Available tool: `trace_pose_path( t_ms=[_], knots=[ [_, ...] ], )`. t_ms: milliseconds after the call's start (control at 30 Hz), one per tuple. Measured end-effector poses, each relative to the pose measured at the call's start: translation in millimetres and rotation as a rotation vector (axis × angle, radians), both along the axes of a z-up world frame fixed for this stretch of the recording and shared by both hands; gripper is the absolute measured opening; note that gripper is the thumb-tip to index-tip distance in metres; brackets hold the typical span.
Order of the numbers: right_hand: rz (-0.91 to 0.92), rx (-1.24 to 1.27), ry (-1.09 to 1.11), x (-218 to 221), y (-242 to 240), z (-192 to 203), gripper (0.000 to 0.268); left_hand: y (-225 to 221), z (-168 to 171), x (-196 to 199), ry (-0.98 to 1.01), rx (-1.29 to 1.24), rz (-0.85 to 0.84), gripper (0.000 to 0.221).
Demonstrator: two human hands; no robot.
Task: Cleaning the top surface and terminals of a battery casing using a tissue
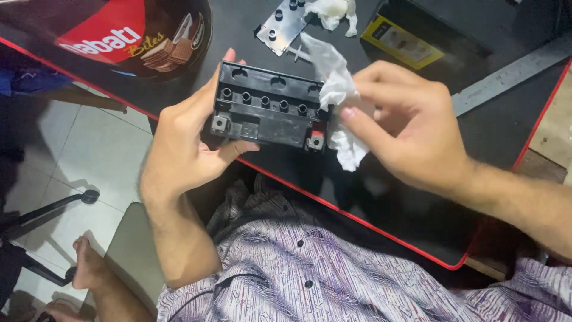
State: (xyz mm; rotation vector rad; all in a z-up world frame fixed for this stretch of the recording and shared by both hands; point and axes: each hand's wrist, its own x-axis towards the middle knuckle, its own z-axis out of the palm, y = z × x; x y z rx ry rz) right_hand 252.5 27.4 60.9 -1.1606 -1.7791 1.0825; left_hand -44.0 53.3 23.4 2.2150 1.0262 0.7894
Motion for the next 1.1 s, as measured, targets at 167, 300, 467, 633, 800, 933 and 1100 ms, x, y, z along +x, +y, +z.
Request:
trace_pose_path(
  t_ms=[167, 300, 467, 633, 800, 933, 1100],
  knots=[
    [0.053, 0.300, -0.184, -10.0, -20.2, 2.6, 0.007, -0.6, 1.2, -0.2, -0.023, -0.003, 0.016, 0.093],
    [0.095, 0.311, -0.170, 1.3, -28.8, 15.5, 0.028, -1.0, 0.5, -0.1, -0.031, 0.007, 0.015, 0.089],
    [0.085, 0.615, -0.436, 27.9, -7.8, 14.4, 0.031, -0.8, 0.2, -0.8, -0.016, 0.032, 0.024, 0.092],
    [0.178, 0.855, -0.444, 13.0, 8.4, 6.2, 0.027, -2.0, -1.9, -1.5, -0.018, 0.022, 0.045, 0.094],
    [0.205, 1.089, -0.482, 6.9, 11.5, 5.7, 0.020, -1.5, -0.8, -1.4, -0.016, 0.019, 0.051, 0.094],
    [0.212, 1.036, -0.545, 5.6, 7.7, 9.7, 0.031, -1.9, -0.6, -1.3, -0.009, 0.030, 0.048, 0.092],
    [0.317, 1.162, -0.270, 25.0, 16.8, 6.7, 0.019, -1.8, 0.5, -0.2, -0.015, 0.023, 0.054, 0.090]
  ],
)
